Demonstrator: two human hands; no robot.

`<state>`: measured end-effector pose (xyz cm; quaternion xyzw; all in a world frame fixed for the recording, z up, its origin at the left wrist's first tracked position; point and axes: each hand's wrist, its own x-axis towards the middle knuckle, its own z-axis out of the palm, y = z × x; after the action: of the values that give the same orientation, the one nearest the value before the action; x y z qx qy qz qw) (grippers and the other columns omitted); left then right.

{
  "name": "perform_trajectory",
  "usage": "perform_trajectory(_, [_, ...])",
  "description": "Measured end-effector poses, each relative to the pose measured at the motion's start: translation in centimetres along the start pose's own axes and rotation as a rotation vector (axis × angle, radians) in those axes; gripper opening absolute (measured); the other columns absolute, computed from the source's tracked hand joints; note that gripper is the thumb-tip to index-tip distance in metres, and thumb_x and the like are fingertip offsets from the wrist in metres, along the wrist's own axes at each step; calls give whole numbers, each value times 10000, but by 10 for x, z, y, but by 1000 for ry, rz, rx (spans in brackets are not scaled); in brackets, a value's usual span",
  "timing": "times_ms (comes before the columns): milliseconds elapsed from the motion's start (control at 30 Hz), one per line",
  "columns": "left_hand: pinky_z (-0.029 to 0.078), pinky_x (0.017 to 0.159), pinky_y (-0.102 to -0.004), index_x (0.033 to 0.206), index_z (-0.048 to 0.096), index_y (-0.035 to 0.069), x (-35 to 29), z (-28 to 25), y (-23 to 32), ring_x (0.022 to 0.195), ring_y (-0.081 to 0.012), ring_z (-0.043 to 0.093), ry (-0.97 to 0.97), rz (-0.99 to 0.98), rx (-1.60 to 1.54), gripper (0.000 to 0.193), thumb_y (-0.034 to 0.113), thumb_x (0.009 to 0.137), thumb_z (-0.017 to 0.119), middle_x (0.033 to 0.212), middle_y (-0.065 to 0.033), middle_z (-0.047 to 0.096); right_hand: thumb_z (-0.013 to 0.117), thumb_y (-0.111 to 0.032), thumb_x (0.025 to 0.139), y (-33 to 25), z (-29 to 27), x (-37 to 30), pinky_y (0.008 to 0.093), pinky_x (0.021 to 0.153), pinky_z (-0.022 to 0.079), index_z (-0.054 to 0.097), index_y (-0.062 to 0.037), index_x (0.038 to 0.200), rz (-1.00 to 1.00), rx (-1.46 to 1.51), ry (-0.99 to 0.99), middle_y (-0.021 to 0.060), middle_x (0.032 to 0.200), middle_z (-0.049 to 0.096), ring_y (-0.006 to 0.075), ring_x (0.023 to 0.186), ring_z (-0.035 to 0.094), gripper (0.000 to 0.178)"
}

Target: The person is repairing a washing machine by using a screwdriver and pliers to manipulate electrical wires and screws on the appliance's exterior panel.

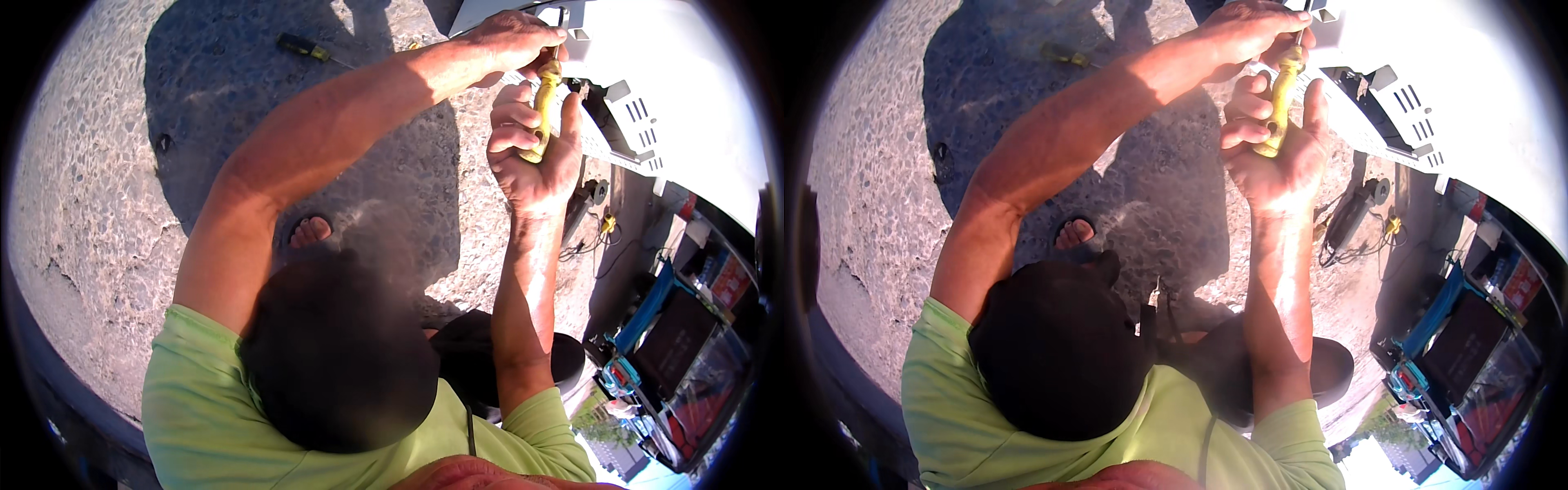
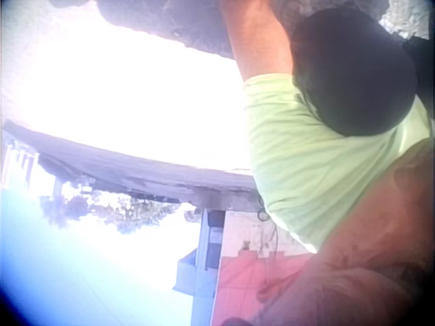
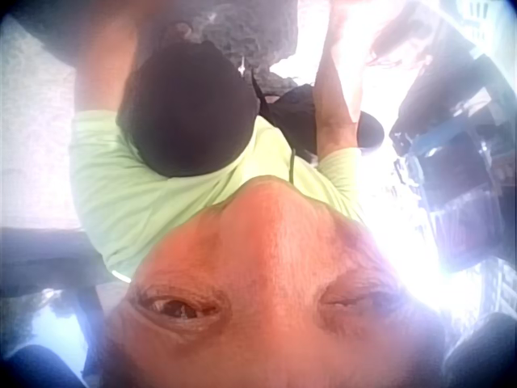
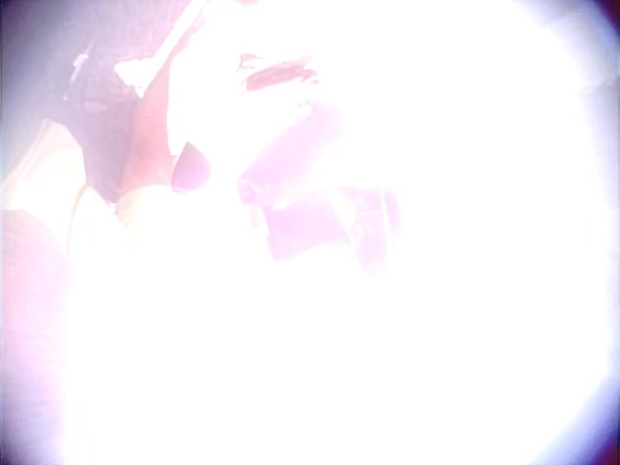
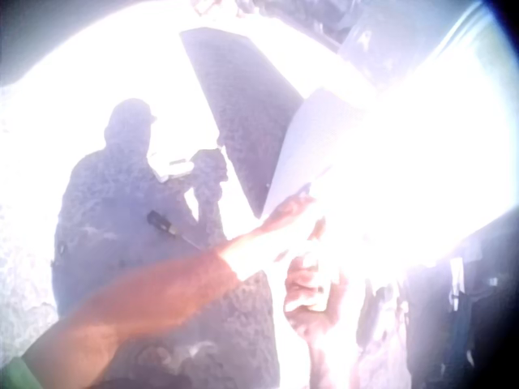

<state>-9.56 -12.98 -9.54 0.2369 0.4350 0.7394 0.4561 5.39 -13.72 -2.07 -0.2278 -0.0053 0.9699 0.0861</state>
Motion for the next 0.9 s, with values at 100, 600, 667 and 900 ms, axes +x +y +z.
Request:
perform_trajectory(100, [523, 619, -260, 959, 729, 44, 4, 3, -2, 767, -119, 652, 5, 0, -5, 351, 368, 994, 596, 858, -46, 712, 535, -293, 1019, -1, -3, 0, 309, 669, 433, 536, -15, 1203, -196, -267, 144, 40, 918, 528, 167, 810, 505, 334])
perform_trajectory(600, [506, 613, -264, 956, 731, 37, 5, 1, 3, 752, -132, 649, -39, -16, -19, 344, 353, 995, 602, 838, -57, 706, 410, -324, 1060, 6, -4, 3, 262, 610, 412, 538, -22, 1185, -202, -230, 82, 29, 904, 538, 139, 764, 522, 351])
perform_trajectory(667, [507, 613, -270, 960, 734, 42, 7, 3, 0, 749, -129, 643, -61, 27, -92, 344, 357, 994, 601, 833, -52, 703, 407, -315, 1060, -1, -11, 3, 257, 593, 400, 540, -9, 1164, -24, 34, -216, 18, 882, 532, 116, 710, 516, 349])
perform_trajectory(900, [527, 635, -294, 952, 742, 47, 10, 1, -3, 778, -131, 656, 2, 5, 25, 348, 364, 989, 603, 851, -51, 712, 477, -348, 1036, 9, -1, 4, 290, 636, 430, 553, -21, 1175, -314, -353, 254, 58, 917, 542, 160, 793, 527, 364])
